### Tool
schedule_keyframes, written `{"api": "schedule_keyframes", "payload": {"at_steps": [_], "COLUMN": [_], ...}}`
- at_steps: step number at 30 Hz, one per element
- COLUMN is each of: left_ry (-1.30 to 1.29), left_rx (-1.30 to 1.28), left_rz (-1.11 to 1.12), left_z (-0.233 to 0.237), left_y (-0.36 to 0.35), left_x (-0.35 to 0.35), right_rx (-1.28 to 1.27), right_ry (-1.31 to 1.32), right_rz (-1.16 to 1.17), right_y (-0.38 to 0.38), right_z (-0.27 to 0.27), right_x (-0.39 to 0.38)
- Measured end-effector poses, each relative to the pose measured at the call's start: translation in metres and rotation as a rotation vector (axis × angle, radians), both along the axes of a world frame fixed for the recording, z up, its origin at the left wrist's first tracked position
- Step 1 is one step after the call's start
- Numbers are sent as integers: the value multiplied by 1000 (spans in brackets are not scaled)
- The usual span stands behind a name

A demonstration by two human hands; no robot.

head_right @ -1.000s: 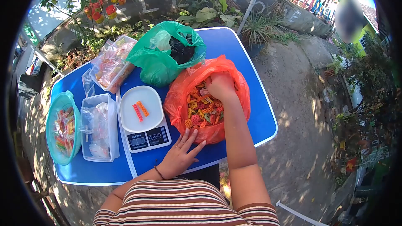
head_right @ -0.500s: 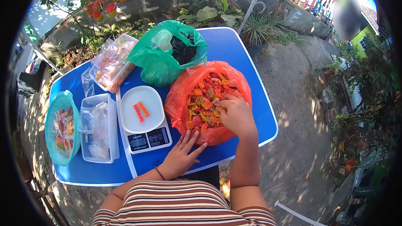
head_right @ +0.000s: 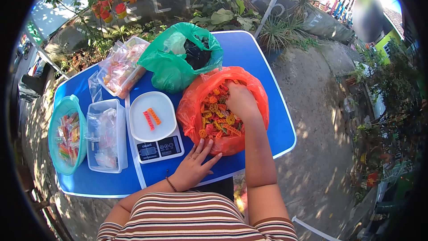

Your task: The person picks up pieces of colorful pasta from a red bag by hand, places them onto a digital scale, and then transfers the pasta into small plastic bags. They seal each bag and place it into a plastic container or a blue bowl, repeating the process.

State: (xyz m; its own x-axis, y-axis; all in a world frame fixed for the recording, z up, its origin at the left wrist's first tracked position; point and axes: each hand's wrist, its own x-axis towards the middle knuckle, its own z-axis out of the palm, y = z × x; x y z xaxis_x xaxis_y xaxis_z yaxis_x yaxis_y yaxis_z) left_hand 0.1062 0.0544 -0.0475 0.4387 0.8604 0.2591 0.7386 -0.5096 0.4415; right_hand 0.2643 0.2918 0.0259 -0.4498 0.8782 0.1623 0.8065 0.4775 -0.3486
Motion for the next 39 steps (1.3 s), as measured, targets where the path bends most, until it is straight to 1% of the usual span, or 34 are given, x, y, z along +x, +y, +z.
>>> {"api": "schedule_keyframes", "payload": {"at_steps": [2, 5, 8, 11, 14, 18, 20, 21, 22, 23, 24, 25, 27, 30, 34, 37, 39], "left_ry": [2, 0, -2, -5, -15, -43, -17, -1, 86, 45, 2, -41, -5, 26, 20, 1, -2], "left_rx": [2, -3, -2, 2, -8, -5, 55, 84, 169, 169, 169, 171, 185, 141, 31, 23, 14], "left_rz": [2, 7, 5, 2, 9, 15, -15, -25, -8, 23, 53, 83, 131, 136, 89, 79, 71], "left_z": [-1, 0, 0, 1, 0, 2, 3, 5, 8, 11, 14, 17, 19, 15, 12, 9, 3], "left_y": [0, 0, 0, -1, -1, -1, -1, -1, -1, -2, -3, -4, -4, -7, -13, -14, -15], "left_x": [0, 0, 0, -1, -1, -2, -4, -6, -9, -11, -13, -14, -18, -22, -25, -26, -24], "right_rx": [-143, 8, 7, -1, -131, -337, -431, -486, -542, -598, -635, -625, -598, -544, -384, -327, -230], "right_ry": [-187, -171, -137, -69, 376, 712, 889, 927, 964, 1000, 985, 907, 753, 631, 596, 664, 713], "right_rz": [-4, -35, -85, -151, -153, -170, -143, -98, -54, -11, 38, 72, 136, 166, 238, 249, 323], "right_y": [11, 17, 13, -6, -29, -62, -76, -82, -89, -95, -100, -104, -111, -119, -119, -126, -129], "right_z": [-3, -18, -17, -3, 10, 30, 34, 34, 34, 32, 28, 24, 15, 15, 4, 6, 3], "right_x": [-13, -21, -20, -13, 3, 16, 17, 14, 11, 8, 1, -7, -29, -70, -100, -108, -113]}}
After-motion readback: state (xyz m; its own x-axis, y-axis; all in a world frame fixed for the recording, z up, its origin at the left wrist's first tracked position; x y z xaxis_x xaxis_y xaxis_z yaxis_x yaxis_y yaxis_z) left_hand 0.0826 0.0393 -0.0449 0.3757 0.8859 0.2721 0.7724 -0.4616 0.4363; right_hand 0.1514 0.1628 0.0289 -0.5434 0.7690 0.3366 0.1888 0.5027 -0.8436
